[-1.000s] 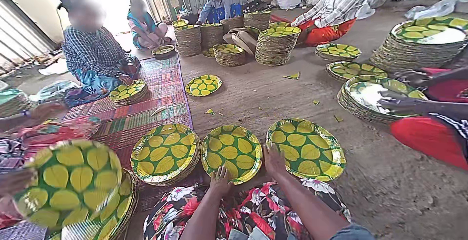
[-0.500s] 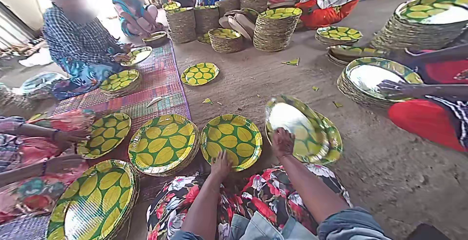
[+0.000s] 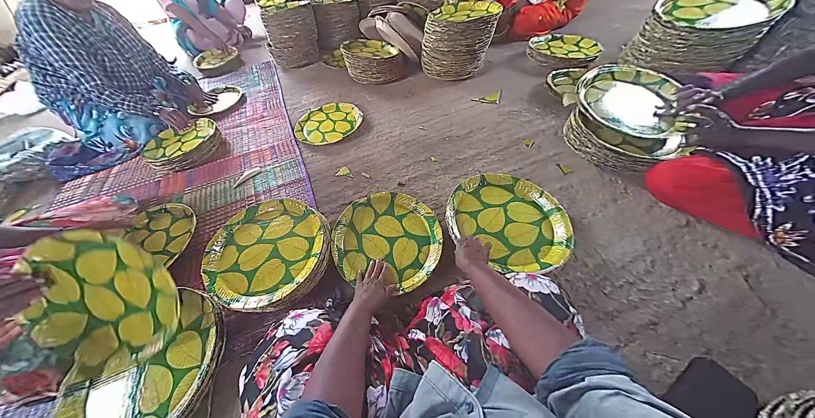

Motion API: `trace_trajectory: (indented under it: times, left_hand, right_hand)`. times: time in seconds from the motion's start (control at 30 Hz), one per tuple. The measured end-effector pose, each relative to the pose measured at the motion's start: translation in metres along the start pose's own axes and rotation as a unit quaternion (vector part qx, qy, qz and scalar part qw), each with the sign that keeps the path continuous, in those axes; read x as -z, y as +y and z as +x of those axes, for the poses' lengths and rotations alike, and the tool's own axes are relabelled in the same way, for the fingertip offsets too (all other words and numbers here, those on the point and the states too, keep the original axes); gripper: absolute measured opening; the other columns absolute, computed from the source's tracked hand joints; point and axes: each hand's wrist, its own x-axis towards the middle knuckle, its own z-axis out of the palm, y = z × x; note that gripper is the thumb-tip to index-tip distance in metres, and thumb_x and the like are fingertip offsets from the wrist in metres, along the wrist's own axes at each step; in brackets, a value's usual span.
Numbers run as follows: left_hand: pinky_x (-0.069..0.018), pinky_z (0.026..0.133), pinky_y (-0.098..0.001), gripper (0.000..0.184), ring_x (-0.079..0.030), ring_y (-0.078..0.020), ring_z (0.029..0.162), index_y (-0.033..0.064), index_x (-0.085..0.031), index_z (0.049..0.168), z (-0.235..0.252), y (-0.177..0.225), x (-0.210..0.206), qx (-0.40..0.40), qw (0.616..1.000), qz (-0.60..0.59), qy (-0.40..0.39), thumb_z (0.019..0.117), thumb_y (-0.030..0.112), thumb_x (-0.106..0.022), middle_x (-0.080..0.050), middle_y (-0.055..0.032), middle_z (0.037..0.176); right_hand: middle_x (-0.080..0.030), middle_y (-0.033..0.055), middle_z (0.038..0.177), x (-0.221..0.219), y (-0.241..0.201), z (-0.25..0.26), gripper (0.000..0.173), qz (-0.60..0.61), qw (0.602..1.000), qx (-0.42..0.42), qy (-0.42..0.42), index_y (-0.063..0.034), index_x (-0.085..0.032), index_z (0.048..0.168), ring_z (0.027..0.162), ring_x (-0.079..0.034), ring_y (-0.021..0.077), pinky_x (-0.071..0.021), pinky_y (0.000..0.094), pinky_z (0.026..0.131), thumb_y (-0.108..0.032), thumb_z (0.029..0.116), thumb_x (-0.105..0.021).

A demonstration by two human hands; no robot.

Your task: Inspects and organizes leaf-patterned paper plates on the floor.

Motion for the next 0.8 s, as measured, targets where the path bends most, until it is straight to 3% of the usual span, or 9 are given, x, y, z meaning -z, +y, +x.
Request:
trace_trajectory:
  times: [0.07, 0.17, 0.3, 0.4, 0.5, 0.57, 0.63, 0.7, 0.8]
  left_hand:
    - [-0.0026, 0.127, -0.0588, 0.069, 0.0, -0.0262, 0.162, 0.0137, -0.017, 0.166, 0.002, -0.001, -0.002, -0.002, 1.0, -0.006, 0.002, 0.1098, 0.046, -0.04, -0.003, -0.008, 0.175]
    - [-0.0028, 0.127, -0.0592, 0.068, 0.001, -0.0262, 0.162, 0.0142, -0.017, 0.166, 0.002, -0.002, -0.002, 0.001, 1.0, -0.006, -0.001, 0.1099, 0.045, -0.04, -0.003, -0.0077, 0.175]
    - [-0.005, 0.127, -0.0593, 0.066, -0.004, -0.0272, 0.161, 0.0123, -0.018, 0.166, 0.0, -0.001, -0.002, 0.002, 0.999, -0.036, 0.037, 0.1108, 0.043, -0.037, -0.006, -0.0101, 0.174]
    - [-0.0065, 0.124, -0.0659, 0.074, -0.013, -0.0423, 0.159, -0.0057, -0.02, 0.161, -0.005, 0.001, -0.005, -0.028, 0.959, -0.062, 0.274, 0.1079, 0.041, -0.041, -0.015, -0.0287, 0.169]
    - [-0.0132, 0.123, -0.0667, 0.072, -0.029, -0.0476, 0.152, -0.0112, -0.036, 0.154, -0.001, 0.005, 0.004, -0.039, 0.879, -0.025, 0.474, 0.1042, 0.041, -0.037, -0.032, -0.033, 0.161]
    - [-0.0113, 0.125, -0.0637, 0.069, -0.024, -0.0431, 0.156, -0.0077, -0.032, 0.157, -0.008, 0.005, 0.006, -0.032, 0.924, -0.017, 0.381, 0.1076, 0.04, -0.036, -0.028, -0.0296, 0.164]
    - [-0.0071, 0.127, -0.0592, 0.066, -0.012, -0.0343, 0.16, -0.0004, -0.023, 0.162, -0.007, 0.001, 0.001, -0.012, 0.984, -0.012, 0.175, 0.1112, 0.041, -0.033, -0.018, -0.021, 0.171]
    - [-0.003, 0.127, -0.0591, 0.068, -0.003, -0.0292, 0.161, 0.0061, -0.016, 0.165, -0.002, 0.002, -0.003, 0.002, 0.999, 0.004, 0.049, 0.1111, 0.043, -0.035, -0.007, -0.0139, 0.174]
    - [-0.0037, 0.127, -0.0602, 0.07, -0.004, -0.027, 0.161, 0.0103, -0.018, 0.166, 0.002, 0.001, -0.003, 0.006, 0.999, 0.007, 0.038, 0.1097, 0.046, -0.041, -0.008, -0.0104, 0.174]
  right_hand:
    - [-0.048, 0.0312, 0.149, 0.006, 0.001, 0.0, 0.038, -0.019, 0.999, -0.026, -0.029, 0.0105, -0.056, 0.136, 0.141, -0.045, 0.0463, -0.0326, 0.0658, 0.115, -0.001, 0.1006, -0.052]
    - [-0.052, 0.0289, 0.147, 0.008, 0.001, 0.0, 0.038, 0.018, 1.0, -0.025, 0.005, 0.006, -0.055, 0.14, 0.14, -0.048, 0.0434, -0.0295, 0.0647, 0.117, -0.004, 0.1049, -0.044]
    - [-0.061, 0.0279, 0.135, 0.013, 0.005, -0.002, 0.04, 0.06, 0.981, 0.034, 0.181, 0.0007, -0.064, 0.133, 0.133, -0.055, 0.0435, -0.0356, 0.0646, 0.111, -0.026, 0.1111, -0.043]
    - [-0.07, 0.0278, 0.12, 0.003, -0.001, -0.01, 0.028, 0.084, 0.92, 0.228, 0.309, 0.0056, -0.072, 0.114, 0.116, -0.066, 0.0457, -0.048, 0.062, 0.098, -0.01, 0.105, -0.05]
    - [-0.066, 0.025, 0.133, -0.014, -0.01, -0.016, 0.03, 0.022, 0.896, 0.42, 0.145, 0.0041, -0.07, 0.123, 0.126, -0.063, 0.0428, -0.0482, 0.0587, 0.106, -0.002, 0.1044, -0.046]
    - [-0.062, 0.025, 0.139, -0.024, -0.02, -0.015, 0.032, -0.054, 0.892, 0.45, 0.004, 0.0033, -0.066, 0.128, 0.131, -0.058, 0.0438, -0.0387, 0.0637, 0.111, 0.002, 0.103, -0.046]
    - [-0.058, 0.0243, 0.144, -0.024, -0.025, -0.015, 0.036, -0.088, 0.924, 0.368, -0.058, 0.0028, -0.063, 0.134, 0.139, -0.05, 0.0432, -0.0248, 0.0669, 0.119, 0.004, 0.1006, -0.049]
    - [-0.052, 0.0299, 0.148, -0.01, -0.02, -0.017, 0.041, -0.059, 0.966, 0.251, -0.009, 0.0076, -0.058, 0.138, 0.144, -0.043, 0.0463, -0.0201, 0.0674, 0.122, 0.007, 0.098, -0.049]
    - [-0.037, 0.0278, 0.161, -0.001, -0.004, -0.003, 0.055, 0.019, 0.997, 0.062, 0.038, 0.0052, -0.039, 0.154, 0.153, -0.032, 0.0429, -0.021, 0.0685, 0.121, -0.015, 0.1044, -0.052]
